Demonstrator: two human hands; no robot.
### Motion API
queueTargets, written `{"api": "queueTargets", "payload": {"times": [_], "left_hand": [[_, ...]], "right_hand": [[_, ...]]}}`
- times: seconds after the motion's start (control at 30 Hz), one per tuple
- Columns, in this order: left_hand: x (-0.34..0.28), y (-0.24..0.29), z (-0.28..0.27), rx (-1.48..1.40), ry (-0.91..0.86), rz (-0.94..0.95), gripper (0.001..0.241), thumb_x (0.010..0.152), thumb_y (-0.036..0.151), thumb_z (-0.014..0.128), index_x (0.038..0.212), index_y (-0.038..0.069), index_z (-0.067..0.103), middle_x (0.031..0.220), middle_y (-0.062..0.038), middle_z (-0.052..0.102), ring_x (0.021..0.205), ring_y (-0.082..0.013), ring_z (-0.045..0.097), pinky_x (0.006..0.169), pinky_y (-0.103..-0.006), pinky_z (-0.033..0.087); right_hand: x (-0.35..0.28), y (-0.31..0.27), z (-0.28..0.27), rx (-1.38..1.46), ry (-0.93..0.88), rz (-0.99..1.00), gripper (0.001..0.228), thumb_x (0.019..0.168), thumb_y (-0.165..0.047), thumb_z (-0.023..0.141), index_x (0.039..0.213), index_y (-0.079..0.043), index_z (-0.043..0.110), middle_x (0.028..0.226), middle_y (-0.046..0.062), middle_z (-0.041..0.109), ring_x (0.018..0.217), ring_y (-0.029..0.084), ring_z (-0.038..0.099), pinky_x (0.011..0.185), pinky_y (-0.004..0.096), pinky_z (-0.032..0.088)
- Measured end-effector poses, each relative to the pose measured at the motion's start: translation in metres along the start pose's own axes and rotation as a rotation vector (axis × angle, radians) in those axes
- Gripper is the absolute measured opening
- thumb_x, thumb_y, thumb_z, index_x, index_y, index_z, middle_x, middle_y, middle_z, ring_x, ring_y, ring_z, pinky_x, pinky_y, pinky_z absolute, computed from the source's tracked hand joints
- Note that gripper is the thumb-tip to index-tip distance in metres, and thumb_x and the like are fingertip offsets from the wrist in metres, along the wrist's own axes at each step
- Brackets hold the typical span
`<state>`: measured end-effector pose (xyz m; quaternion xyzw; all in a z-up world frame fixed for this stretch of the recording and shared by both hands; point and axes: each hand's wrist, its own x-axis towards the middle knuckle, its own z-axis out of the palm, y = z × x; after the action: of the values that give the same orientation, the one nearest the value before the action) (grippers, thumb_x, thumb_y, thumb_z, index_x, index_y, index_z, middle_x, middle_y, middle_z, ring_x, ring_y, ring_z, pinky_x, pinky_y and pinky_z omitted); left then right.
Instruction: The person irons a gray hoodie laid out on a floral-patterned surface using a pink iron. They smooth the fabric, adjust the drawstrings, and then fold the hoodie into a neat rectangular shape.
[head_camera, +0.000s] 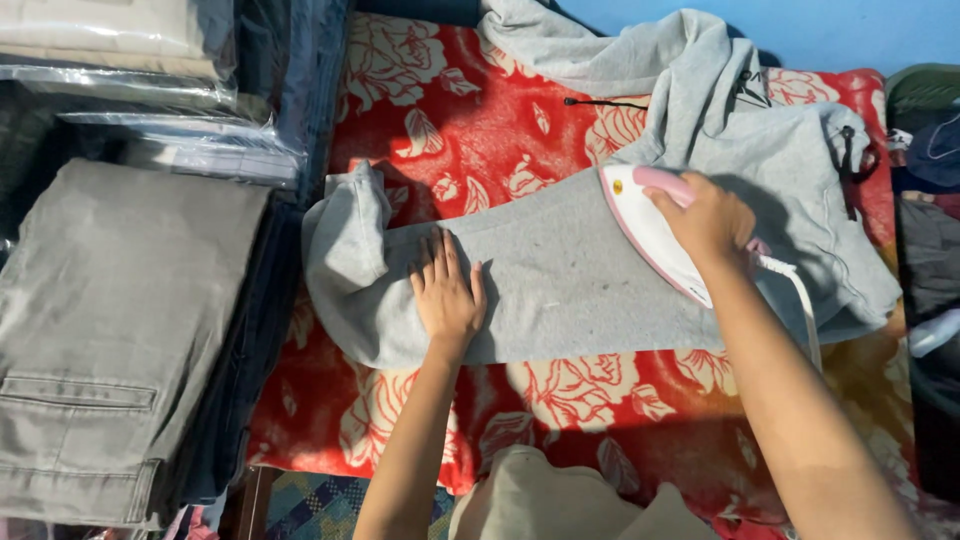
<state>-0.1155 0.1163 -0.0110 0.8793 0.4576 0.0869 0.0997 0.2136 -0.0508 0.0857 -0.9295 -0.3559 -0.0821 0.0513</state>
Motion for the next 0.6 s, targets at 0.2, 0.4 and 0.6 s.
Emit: {"api": "queueTargets", "payload": {"times": [0.2,0.4,0.6], "left_hand": [[0.001,-0.001,0.0,0.002,0.012,0.007,0.075,0.106,0.056,0.025,0.164,0.008,0.022,0.17,-0.012,0.026,0.155,-0.0316,0.024,0.12,-0.0551,0.022],[0.0,0.001,-0.003,-0.005,-0.017,-0.008,0.074,0.107,0.054,0.025,0.165,0.008,0.021,0.17,-0.011,0.025,0.156,-0.0307,0.024,0.121,-0.0552,0.021],[0.003,0.0,-0.001,0.009,-0.005,-0.004,0.073,0.107,0.053,0.025,0.165,0.01,0.022,0.169,-0.011,0.03,0.155,-0.0307,0.028,0.119,-0.0546,0.024]], "right_hand": [[-0.064,-0.046,-0.099,0.071,-0.399,-0.313,0.052,0.065,-0.082,0.068,0.092,-0.04,0.08,0.085,0.004,0.08,0.092,0.035,0.076,0.076,0.043,0.057],[-0.039,-0.025,-0.003,0.298,-0.102,-0.102,0.037,0.083,-0.071,0.074,0.112,-0.049,0.075,0.1,-0.017,0.075,0.098,0.015,0.073,0.074,0.03,0.055],[-0.069,-0.08,-0.106,0.343,-0.649,-0.199,0.049,0.068,-0.055,0.079,0.111,-0.031,0.082,0.114,-0.001,0.08,0.117,0.03,0.071,0.097,0.043,0.056]]}}
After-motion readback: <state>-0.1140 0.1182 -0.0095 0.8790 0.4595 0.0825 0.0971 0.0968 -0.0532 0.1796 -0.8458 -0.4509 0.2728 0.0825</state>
